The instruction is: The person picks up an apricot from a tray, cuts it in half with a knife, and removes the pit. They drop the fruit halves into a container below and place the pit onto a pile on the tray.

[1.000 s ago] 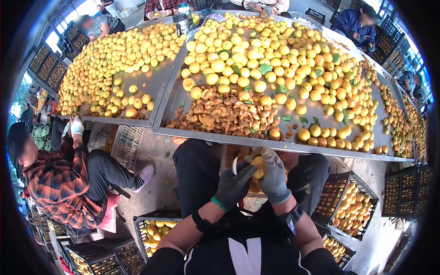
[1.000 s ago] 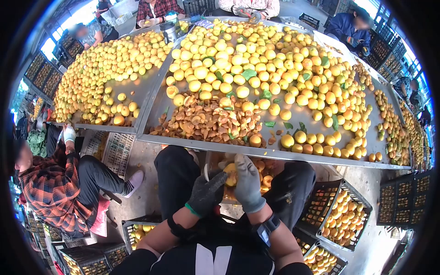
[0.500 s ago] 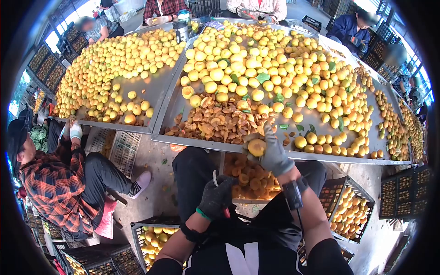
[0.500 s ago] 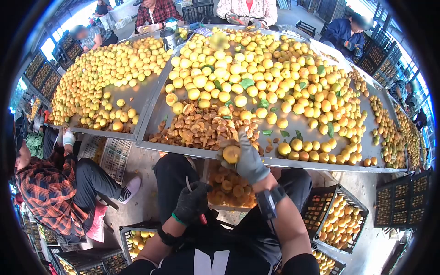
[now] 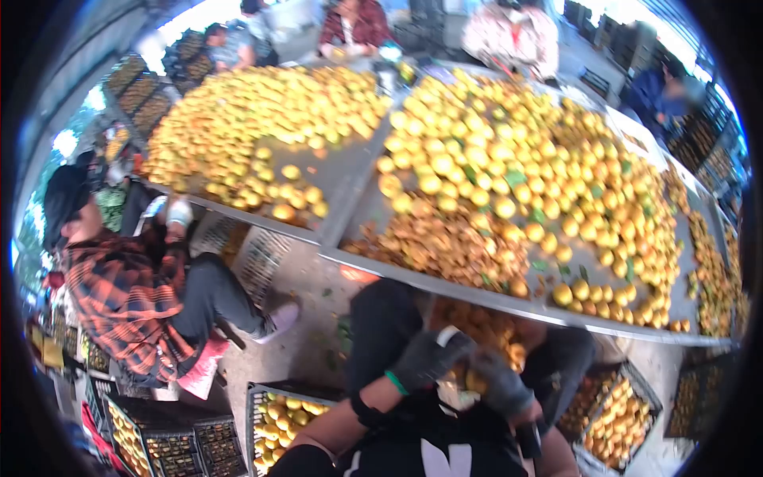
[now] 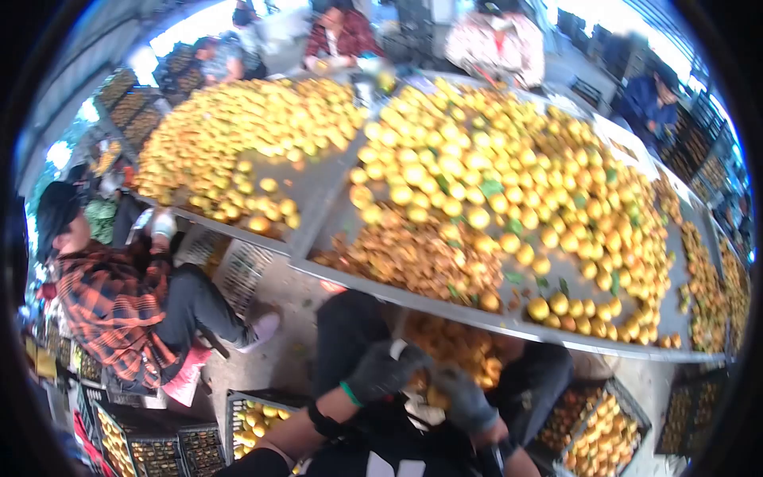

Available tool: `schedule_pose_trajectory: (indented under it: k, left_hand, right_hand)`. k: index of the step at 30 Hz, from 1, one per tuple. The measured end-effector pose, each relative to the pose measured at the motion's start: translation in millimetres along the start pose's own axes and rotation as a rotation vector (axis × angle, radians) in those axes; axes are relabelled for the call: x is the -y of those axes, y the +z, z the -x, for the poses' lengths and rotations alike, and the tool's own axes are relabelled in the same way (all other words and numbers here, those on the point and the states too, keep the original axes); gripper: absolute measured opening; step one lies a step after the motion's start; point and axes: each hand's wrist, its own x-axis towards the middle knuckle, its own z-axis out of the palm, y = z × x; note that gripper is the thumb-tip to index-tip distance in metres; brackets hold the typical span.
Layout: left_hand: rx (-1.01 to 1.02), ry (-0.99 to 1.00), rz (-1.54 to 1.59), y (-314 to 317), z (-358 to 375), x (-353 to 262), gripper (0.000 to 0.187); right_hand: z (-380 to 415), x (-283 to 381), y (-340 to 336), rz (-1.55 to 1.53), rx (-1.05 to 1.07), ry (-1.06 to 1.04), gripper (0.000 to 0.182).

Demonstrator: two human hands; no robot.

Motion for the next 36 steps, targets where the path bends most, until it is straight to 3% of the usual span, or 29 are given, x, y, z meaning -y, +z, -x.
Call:
schedule_pose_trajectory:
  k: [1,2,4,7,8,9,11,12,14,15,17,19,21,22,23,24,25,27,29,32,33,35,36]
  left_hand:
    - [0.035,-0.005,0.100,2.5,-2.1,2.8,0.013]
    - [0.060,-0.031,0.020,5.0,-4.9,6.6,0.014]
    - [0.077,-0.028,-0.088,6.2,-13.0,0.8,0.015]
    - [0.126,-0.013,-0.237,12.5,-11.6,-20.8,0.015]
    - [0.081,0.097,-0.216,10.3,-10.9,-25.0,0.015]
    - [0.042,0.205,-0.192,7.8,-10.4,-31.4,0.015]
    - [-0.036,0.139,-0.052,-6.0,-9.1,-52.3,0.015]
    - [-0.116,0.062,0.100,-13.0,-7.1,-61.2,0.016]
    - [-0.119,0.061,0.195,-27.8,-7.1,-61.1,0.016]
    - [-0.124,0.050,0.295,-33.6,-6.8,-62.8,0.017]
    - [-0.119,-0.008,0.289,-37.5,-5.2,-63.9,0.016]
    - [-0.222,-0.089,0.181,-36.2,-4.2,-49.5,0.017]
    - [-0.200,-0.024,0.267,-31.4,-2.6,-33.0,0.017]
    - [-0.172,0.036,0.351,-29.8,-3.0,-27.4,0.017]
    - [-0.177,0.039,0.352,-27.0,-2.2,-27.9,0.017]
    - [-0.192,-0.031,0.340,-22.5,0.6,-29.8,0.017]
    - [-0.207,-0.100,0.328,-20.0,1.2,-30.4,0.017]
    - [-0.180,-0.027,0.267,-20.6,-2.7,-13.2,0.017]
    - [-0.154,0.042,0.204,-20.2,-3.8,-1.1,0.017]
    - [-0.121,0.021,0.123,-18.4,-3.9,-2.5,0.016]
    - [-0.106,0.031,0.154,-16.1,-2.7,-6.6,0.016]
    - [-0.109,0.047,0.188,-12.8,0.8,-20.3,0.016]
    - [-0.079,-0.008,0.233,-11.9,3.1,-31.0,0.017]
  right_hand:
    - [9.3,-15.9,19.1,-0.217,0.085,-0.056,0.021]
    - [7.7,12.5,17.8,-0.880,0.184,0.438,0.029]
    - [3.2,40.2,9.8,-1.259,0.361,0.669,0.040]
    - [2.8,29.5,22.5,-1.122,0.441,0.546,0.053]
    - [-1.0,38.1,12.6,-1.019,0.457,0.576,0.066]
    - [-1.6,46.9,5.7,-1.016,0.448,0.561,0.066]
    - [-3.9,60.2,-2.0,-0.773,0.079,0.292,0.062]
    - [-7.5,53.1,-7.0,-0.772,0.075,0.279,0.062]
    - [-13.8,31.8,-21.0,-0.512,-0.142,0.178,0.057]
    - [-21.2,39.7,-30.1,-0.512,-0.143,0.168,0.057]
    - [-37.5,61.1,-57.3,-1.067,-0.219,0.396,0.054]
    - [-45.4,66.4,-64.6,-1.141,-0.191,0.448,0.051]
    - [-55.6,56.6,-61.2,-0.851,-0.231,0.204,0.043]
    - [-61.7,47.4,-57.1,-0.851,-0.226,0.200,0.043]
    - [-68.0,34.7,-51.6,-0.563,-0.289,0.085,0.040]
    - [-72.2,24.3,-47.0,-0.273,-0.345,-0.030,0.036]
    - [-74.8,17.5,-43.9,-0.274,-0.339,-0.038,0.036]
    - [-80.9,8.3,-37.7,-0.856,-0.409,0.214,0.026]
    - [-91.6,-1.2,-34.6,-0.941,-0.473,0.228,0.020]
    - [-102.8,-22.0,-47.6,-1.492,-0.482,0.520,0.022]
    - [-106.1,-29.1,-41.8,-1.493,-0.469,0.519,0.022]
    - [-108.9,-52.6,-17.0,-0.818,-0.641,0.218,0.023]
    - [-106.7,-58.4,-10.6,-0.692,-0.660,0.173,0.019]
